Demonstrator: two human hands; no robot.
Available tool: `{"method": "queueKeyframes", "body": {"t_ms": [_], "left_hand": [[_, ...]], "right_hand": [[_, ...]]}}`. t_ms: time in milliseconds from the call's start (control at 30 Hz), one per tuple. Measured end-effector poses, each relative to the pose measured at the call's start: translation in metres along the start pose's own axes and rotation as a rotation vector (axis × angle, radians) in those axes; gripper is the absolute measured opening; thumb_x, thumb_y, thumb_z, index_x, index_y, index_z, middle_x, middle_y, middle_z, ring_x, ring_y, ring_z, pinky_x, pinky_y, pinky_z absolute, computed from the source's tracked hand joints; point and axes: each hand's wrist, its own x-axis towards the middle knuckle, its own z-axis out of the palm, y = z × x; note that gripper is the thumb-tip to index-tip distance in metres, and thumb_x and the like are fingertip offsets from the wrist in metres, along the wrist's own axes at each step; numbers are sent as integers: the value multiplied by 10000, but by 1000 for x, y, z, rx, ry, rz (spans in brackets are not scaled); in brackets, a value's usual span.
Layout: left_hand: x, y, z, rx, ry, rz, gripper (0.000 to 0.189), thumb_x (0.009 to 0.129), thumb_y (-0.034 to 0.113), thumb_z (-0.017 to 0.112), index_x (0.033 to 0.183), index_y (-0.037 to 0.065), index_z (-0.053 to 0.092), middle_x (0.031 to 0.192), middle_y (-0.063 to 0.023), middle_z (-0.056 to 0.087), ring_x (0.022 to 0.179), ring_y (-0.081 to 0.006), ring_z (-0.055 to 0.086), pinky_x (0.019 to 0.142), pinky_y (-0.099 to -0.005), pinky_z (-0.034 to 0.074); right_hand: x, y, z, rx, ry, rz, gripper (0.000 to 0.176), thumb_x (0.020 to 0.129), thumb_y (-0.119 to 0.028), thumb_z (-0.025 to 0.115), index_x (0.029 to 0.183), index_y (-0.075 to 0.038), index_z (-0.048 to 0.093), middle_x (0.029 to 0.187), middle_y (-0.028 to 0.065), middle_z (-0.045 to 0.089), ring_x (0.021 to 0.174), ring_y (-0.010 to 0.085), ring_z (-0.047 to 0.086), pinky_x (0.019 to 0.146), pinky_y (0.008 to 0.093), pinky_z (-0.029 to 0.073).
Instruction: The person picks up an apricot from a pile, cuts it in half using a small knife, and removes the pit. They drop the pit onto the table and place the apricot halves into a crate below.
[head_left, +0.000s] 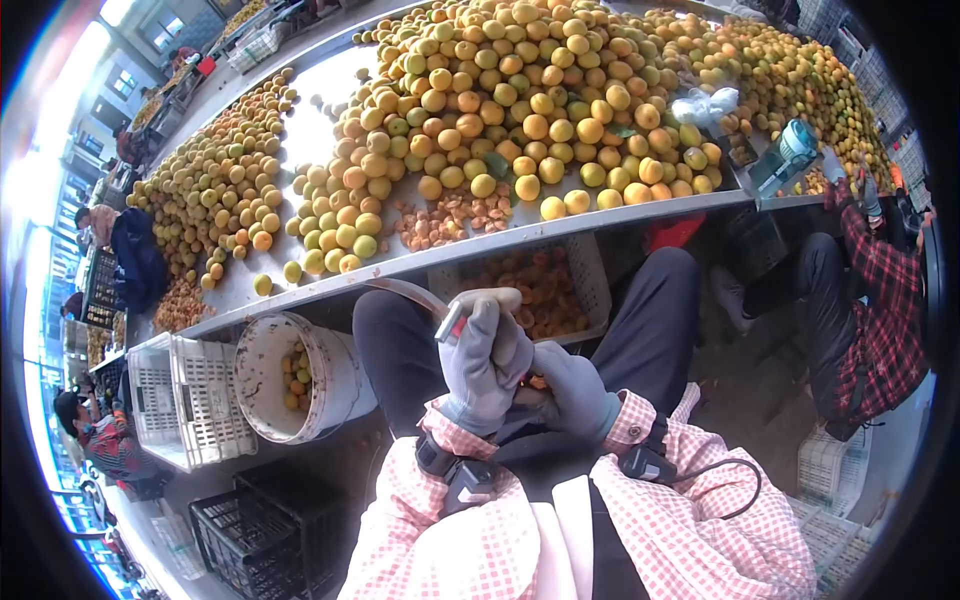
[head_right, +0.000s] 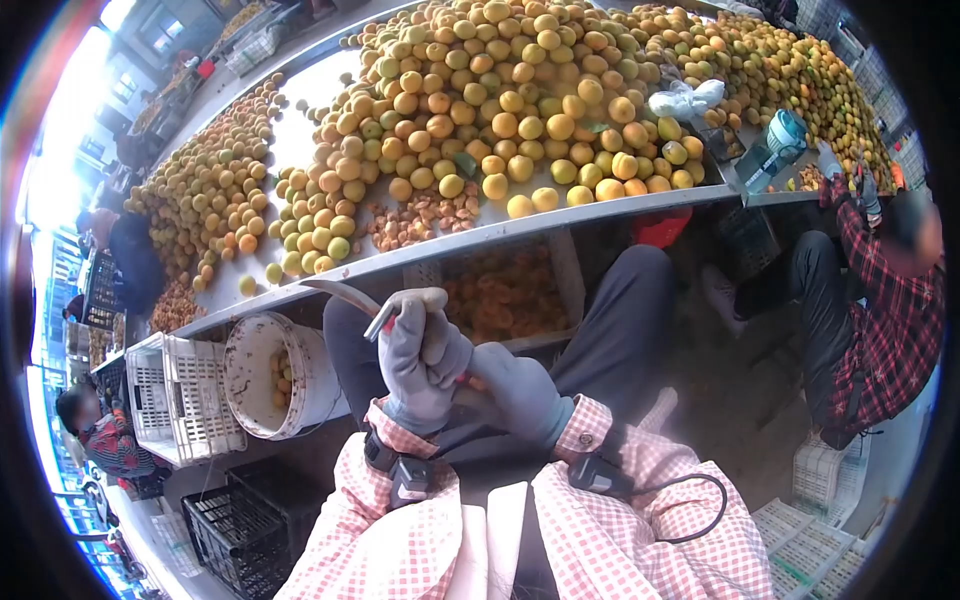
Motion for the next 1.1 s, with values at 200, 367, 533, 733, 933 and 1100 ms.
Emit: {"method": "queueKeyframes", "body": {"t_ms": [200, 367, 533, 733, 933, 1100], "left_hand": [[20, -11, -19, -91, 235, 3, 225, 971, 278, 552, 1034, 73, 622, 574, 37, 376, 394, -59, 285, 366, -226, 244], [19, 12, -49, -72, 165, 54, 252, 997, 269, 496, 1064, 64, 625, 567, 56, 348, 386, -35, 252, 357, -209, 221], [14, 10, -67, -62, 238, 22, 257, 994, 284, 501, 1038, 58, 616, 561, 52, 354, 379, -35, 263, 354, -209, 227], [14, 0, -80, -16, 278, -49, 264, 986, 297, 516, 1033, 58, 616, 553, 50, 347, 371, -40, 259, 346, -214, 230], [18, -11, -103, -44, 284, -164, 236, 977, 267, 540, 1001, 40, 599, 547, 25, 385, 368, -54, 286, 346, -228, 252], [23, -17, -111, -16, 245, -233, 210, 979, 237, 532, 1005, 37, 591, 556, 14, 405, 372, -55, 300, 345, -230, 263]], "right_hand": [[-3, 21, 17, 1432, 16, 807, 380, 951, -474, 518, 1019, -101, 538, 966, 43, 604, 789, 123, 617, 603, 243, 482], [7, 38, 14, 1431, 168, 1033, 388, 980, -488, 426, 1082, -129, 535, 969, 47, 608, 809, 133, 611, 640, 236, 495], [11, 105, 44, 1232, 265, 978, 395, 951, -491, 498, 1097, -133, 577, 1023, 40, 623, 843, 140, 613, 678, 291, 525], [14, 150, 64, 526, 354, 1062, 335, 989, -310, 524, 1117, -9, 593, 1012, 59, 627, 960, 150, 587, 829, 225, 446], [75, 98, 30, 844, 131, 663, 231, 971, -238, 565, 1107, -54, 599, 955, 36, 652, 827, 87, 603, 772, 252, 491], [142, 112, 27, 325, 243, 311, 293, 928, -241, 623, 1137, -37, 598, 967, 75, 680, 868, 172, 631, 787, 300, 499]]}}
